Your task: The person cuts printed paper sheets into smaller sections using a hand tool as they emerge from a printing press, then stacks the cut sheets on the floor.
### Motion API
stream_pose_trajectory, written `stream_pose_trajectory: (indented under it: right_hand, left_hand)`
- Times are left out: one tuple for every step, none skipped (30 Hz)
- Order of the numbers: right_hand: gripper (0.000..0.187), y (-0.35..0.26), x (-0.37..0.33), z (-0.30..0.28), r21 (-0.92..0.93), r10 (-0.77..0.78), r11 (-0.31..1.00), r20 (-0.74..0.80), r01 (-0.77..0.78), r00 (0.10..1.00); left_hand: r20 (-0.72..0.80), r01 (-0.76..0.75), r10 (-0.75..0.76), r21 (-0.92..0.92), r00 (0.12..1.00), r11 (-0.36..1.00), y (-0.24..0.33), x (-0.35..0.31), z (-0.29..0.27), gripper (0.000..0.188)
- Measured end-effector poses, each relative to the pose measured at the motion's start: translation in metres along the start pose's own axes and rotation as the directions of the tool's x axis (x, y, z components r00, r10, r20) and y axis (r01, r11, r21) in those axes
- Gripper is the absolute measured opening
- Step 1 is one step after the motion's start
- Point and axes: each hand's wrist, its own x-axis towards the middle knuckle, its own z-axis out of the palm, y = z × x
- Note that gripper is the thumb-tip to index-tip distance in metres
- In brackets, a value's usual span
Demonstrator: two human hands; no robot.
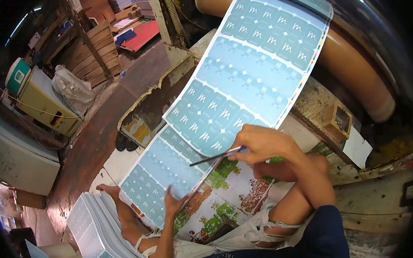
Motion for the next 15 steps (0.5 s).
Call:
stream_pose_trajectory:
  right_hand:
    - [0.023,-0.007,0.004,0.000,0.000,0.076,0.997,0.141,-0.077,0.987]
    - [0.023,-0.009,0.000,-0.001,-0.022,0.171,0.985,0.274,-0.171,0.946]
    - [0.023,-0.012,0.001,0.004,-0.027,0.164,0.986,0.275,-0.163,0.947]
    - [0.021,-0.013,-0.003,0.010,-0.009,0.104,0.995,0.201,-0.104,0.974]
    - [0.021,-0.016,-0.004,0.018,0.012,0.027,1.000,0.129,-0.029,0.991]
    - [0.025,-0.022,-0.004,0.023,-0.055,-0.044,0.997,0.067,0.048,0.997]
    - [0.025,-0.025,-0.002,0.021,-0.060,-0.056,0.996,0.067,0.060,0.996]
    - [0.026,-0.049,0.000,0.005,0.232,0.000,0.971,0.227,-0.054,0.974]
    - [0.027,-0.074,0.004,-0.004,0.501,-0.010,0.841,0.387,-0.202,0.922]
    - [0.027,-0.093,0.004,-0.014,0.637,0.036,0.704,0.409,-0.313,0.912]
    - [0.027,-0.107,0.002,-0.023,0.747,0.069,0.529,0.436,-0.404,0.897]
    - [0.027,-0.115,-0.003,-0.030,0.838,0.030,0.408,0.385,-0.363,0.922]
    - [0.028,-0.123,-0.006,-0.031,0.914,-0.010,0.250,0.334,-0.321,0.943]
    - [0.030,-0.138,-0.016,-0.033,0.959,0.006,0.200,0.204,-0.201,0.979]
    - [0.031,-0.144,-0.020,-0.032,0.978,0.029,0.167,0.120,-0.123,0.992]
  left_hand:
    - [0.117,-0.023,0.077,-0.407,0.990,0.913,0.047,-0.003,0.011,0.095]
    - [0.248,0.170,0.094,-0.848,0.964,0.502,0.108,-0.011,0.024,0.075]
    - [0.323,0.310,0.310,-0.946,0.894,0.094,0.142,-0.015,0.024,0.067]
    - [0.356,0.420,0.419,-0.905,0.835,-0.070,0.180,-0.018,0.023,0.053]
    - [0.342,0.408,0.420,-0.910,0.841,-0.074,0.194,-0.012,0.026,0.053]
    - [0.312,0.312,0.305,-0.949,0.900,0.049,0.206,-0.008,0.028,0.053]
    - [0.293,0.270,0.187,-0.953,0.938,0.141,0.195,-0.003,0.030,0.050]
    - [0.277,0.254,0.070,-0.938,0.958,0.236,0.185,0.003,0.034,0.046]
    - [0.245,0.250,-0.057,-0.912,0.968,0.326,0.171,0.008,0.034,0.043]
    - [0.209,0.136,0.109,-0.875,0.972,0.464,0.158,0.004,0.031,0.042]
    - [0.154,-0.012,0.196,-0.758,0.968,0.652,0.170,-0.010,0.021,0.040]
    - [0.097,-0.176,0.288,-0.595,0.953,0.784,0.185,-0.026,0.010,0.038]
    - [0.075,-0.201,0.289,-0.554,0.954,0.808,0.177,-0.036,0.000,0.038]
    - [0.078,-0.186,0.281,-0.579,0.957,0.794,0.170,-0.041,-0.006,0.038]
    - [0.078,-0.152,0.254,-0.623,0.964,0.768,0.163,-0.045,-0.016,0.038]
